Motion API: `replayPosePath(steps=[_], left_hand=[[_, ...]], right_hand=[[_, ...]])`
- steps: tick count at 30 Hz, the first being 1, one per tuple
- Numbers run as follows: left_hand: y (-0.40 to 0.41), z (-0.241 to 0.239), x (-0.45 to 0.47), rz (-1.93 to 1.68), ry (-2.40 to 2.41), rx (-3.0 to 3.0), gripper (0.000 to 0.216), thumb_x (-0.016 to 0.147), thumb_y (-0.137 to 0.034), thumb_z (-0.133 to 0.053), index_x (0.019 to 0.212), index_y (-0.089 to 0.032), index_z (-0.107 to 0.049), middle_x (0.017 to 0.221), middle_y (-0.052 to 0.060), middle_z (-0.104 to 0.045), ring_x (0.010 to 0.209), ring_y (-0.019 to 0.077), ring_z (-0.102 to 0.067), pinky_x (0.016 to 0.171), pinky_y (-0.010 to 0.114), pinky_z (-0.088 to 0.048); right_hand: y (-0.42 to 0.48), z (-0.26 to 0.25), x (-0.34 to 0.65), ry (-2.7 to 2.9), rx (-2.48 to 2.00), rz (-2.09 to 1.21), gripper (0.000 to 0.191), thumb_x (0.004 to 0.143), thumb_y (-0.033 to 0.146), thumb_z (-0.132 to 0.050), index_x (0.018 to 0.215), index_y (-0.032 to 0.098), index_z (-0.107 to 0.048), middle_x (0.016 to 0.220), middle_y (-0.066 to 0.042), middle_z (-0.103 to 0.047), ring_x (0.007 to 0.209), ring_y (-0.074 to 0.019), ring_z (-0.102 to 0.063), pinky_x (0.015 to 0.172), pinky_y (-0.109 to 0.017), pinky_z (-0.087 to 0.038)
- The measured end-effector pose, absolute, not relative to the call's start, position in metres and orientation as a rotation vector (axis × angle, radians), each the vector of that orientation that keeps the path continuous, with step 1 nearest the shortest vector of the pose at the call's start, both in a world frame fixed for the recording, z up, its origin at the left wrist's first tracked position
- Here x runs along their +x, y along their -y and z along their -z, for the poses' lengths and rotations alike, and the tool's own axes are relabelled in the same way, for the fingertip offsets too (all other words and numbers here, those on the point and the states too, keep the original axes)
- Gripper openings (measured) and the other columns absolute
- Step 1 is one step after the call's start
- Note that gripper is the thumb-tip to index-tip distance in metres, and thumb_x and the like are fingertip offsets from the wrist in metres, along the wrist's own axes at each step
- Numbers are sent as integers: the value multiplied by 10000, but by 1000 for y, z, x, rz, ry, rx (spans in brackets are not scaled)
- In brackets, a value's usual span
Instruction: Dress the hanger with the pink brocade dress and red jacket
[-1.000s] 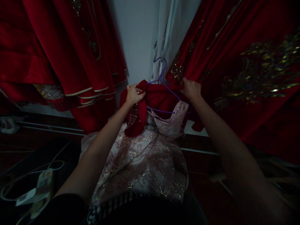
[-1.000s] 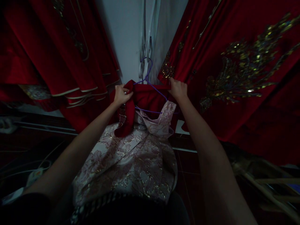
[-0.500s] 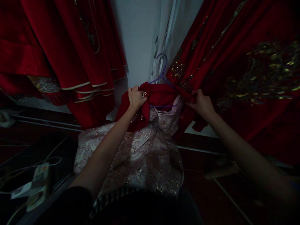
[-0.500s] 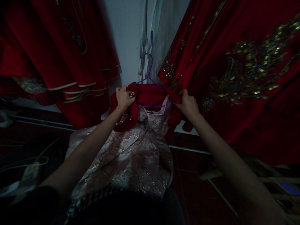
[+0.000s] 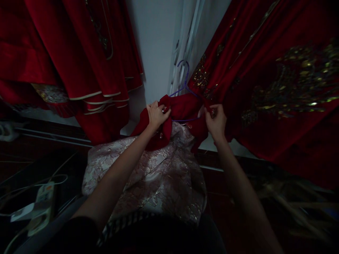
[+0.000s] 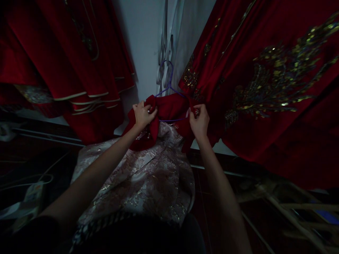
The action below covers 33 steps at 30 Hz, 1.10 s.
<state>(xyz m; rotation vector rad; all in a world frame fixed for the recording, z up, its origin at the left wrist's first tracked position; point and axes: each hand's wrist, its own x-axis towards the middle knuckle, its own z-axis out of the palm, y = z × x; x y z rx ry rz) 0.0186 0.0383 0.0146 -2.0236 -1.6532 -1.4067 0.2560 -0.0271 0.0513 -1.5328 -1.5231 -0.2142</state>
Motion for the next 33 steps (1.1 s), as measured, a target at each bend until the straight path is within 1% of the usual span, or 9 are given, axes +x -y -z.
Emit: replayPosePath(steps=[4, 7, 10, 14, 18, 21, 25, 29, 33], left_hand=[[-32, -16, 19, 1547, 1604, -2045, 300, 892, -437, -476, 878, -183, -635, 1140, 155, -547, 1132, 302, -486, 957, 467, -307], [-23, -18, 16, 1686, 1567, -1997, 260, 904, -407, -476, 989, -202, -612, 1248, 147, -476, 1205, 282, -432, 973, 444, -324], [-9, -11, 23, 1731, 1551, -1993, 234, 901, -407, -485, 960, -217, -608, 1177, 123, -511, 1164, 280, -445, 966, 449, -338], [7, 5, 39, 1707, 1436, -2254, 200, 910, -361, -472, 831, -208, -574, 927, 76, -572, 977, 237, -525, 899, 399, -387], [15, 9, 42, 2009, 1430, -2349, 237, 906, -402, -473, 773, -208, -505, 795, 26, -559, 815, 171, -555, 787, 318, -440], [24, 12, 38, 2294, 1413, -2468, 192, 858, -407, -547, 874, -221, -503, 822, 6, -590, 772, 134, -584, 744, 271, -474], [43, 28, 37, 2554, 1389, -2440, 237, 850, -329, -549, 1064, -241, -496, 1066, 57, -622, 991, 150, -618, 867, 300, -493], [51, 38, 40, 2564, 1404, -2324, 198, 838, -297, -566, 1021, -243, -512, 1074, 60, -624, 1034, 156, -614, 935, 332, -484], [46, 31, 38, 2461, 1371, -2413, 139, 846, -312, -557, 962, -234, -547, 971, 44, -655, 929, 151, -639, 854, 311, -513]], right_hand=[[-2, -37, 253, 1414, -1467, 41, 351, 794, 236, -332, 1097, 162, -495, 1094, -125, -616, 999, -194, -594, 859, -309, -452], [-19, -25, 237, 1328, -1491, -81, 349, 759, 206, -302, 1035, 170, -513, 1038, -106, -628, 966, -188, -593, 866, -311, -452], [-19, -11, 205, 1341, -1415, -226, 285, 755, 229, -315, 954, 190, -515, 935, -71, -629, 866, -185, -586, 823, -307, -463], [-1, 8, 161, 1496, -1108, -404, 154, 743, 254, -394, 861, 217, -486, 865, -32, -600, 811, -176, -557, 824, -307, -457], [18, 14, 150, 1507, -942, -525, 146, 764, 261, -440, 904, 232, -468, 891, -16, -576, 837, -163, -556, 827, -297, -462], [30, 12, 154, 1465, -873, -545, 193, 774, 266, -472, 965, 245, -457, 958, -24, -574, 908, -164, -570, 846, -294, -468], [43, 13, 157, 1453, -896, -615, 226, 843, 362, -453, 1043, 260, -476, 1022, -35, -597, 948, -166, -588, 793, -283, -494], [48, 17, 158, 1448, -897, -592, 236, 886, 429, -464, 1048, 265, -515, 1023, -39, -623, 945, -161, -610, 788, -286, -511], [48, 13, 161, 1475, -883, -569, 241, 860, 436, -543, 1018, 254, -542, 994, -34, -643, 868, -150, -637, 730, -273, -528]])
